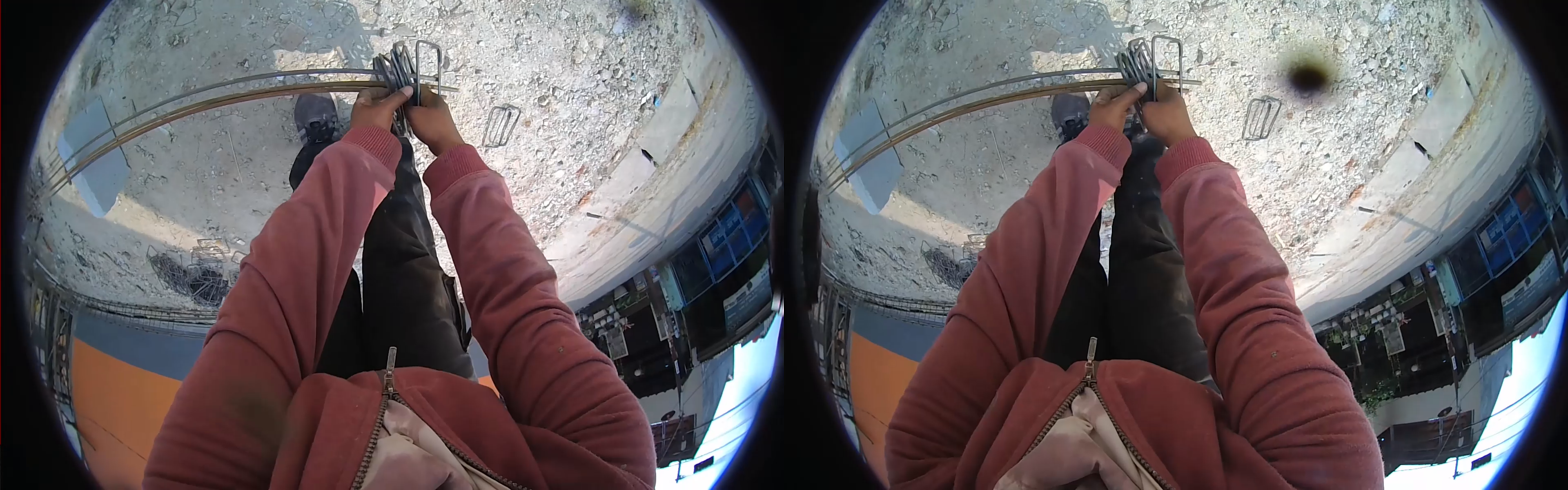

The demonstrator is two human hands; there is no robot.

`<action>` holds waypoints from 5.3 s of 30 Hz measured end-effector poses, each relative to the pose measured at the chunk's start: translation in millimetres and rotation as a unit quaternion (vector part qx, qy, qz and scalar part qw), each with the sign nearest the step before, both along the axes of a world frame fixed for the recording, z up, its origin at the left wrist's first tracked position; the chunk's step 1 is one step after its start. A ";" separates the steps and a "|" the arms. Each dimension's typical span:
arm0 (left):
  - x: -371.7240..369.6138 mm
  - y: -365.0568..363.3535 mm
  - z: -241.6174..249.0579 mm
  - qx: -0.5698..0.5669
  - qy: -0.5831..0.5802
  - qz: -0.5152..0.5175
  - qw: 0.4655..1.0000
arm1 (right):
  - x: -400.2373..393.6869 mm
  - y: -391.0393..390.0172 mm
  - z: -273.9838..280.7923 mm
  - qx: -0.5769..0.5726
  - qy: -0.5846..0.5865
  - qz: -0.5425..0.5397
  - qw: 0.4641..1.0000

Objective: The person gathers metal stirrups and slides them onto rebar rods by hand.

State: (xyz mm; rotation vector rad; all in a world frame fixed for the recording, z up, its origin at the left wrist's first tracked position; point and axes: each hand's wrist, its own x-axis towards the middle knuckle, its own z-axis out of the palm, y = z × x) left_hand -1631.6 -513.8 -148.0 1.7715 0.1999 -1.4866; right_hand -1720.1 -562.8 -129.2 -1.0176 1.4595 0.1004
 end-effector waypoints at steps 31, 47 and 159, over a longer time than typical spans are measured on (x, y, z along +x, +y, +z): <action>7.8 2.4 -32.3 -0.076 -0.023 0.067 0.995 | -79.7 15.7 -13.9 -0.207 0.090 -0.204 0.953; 69.6 21.3 -1.6 -0.051 0.111 0.082 0.989 | 55.1 52.5 -12.9 -0.193 -0.034 0.056 0.979; 1308.1 444.1 -18.9 -0.020 0.009 0.065 0.998 | 1210.5 409.0 -7.1 -0.132 -0.118 0.159 0.971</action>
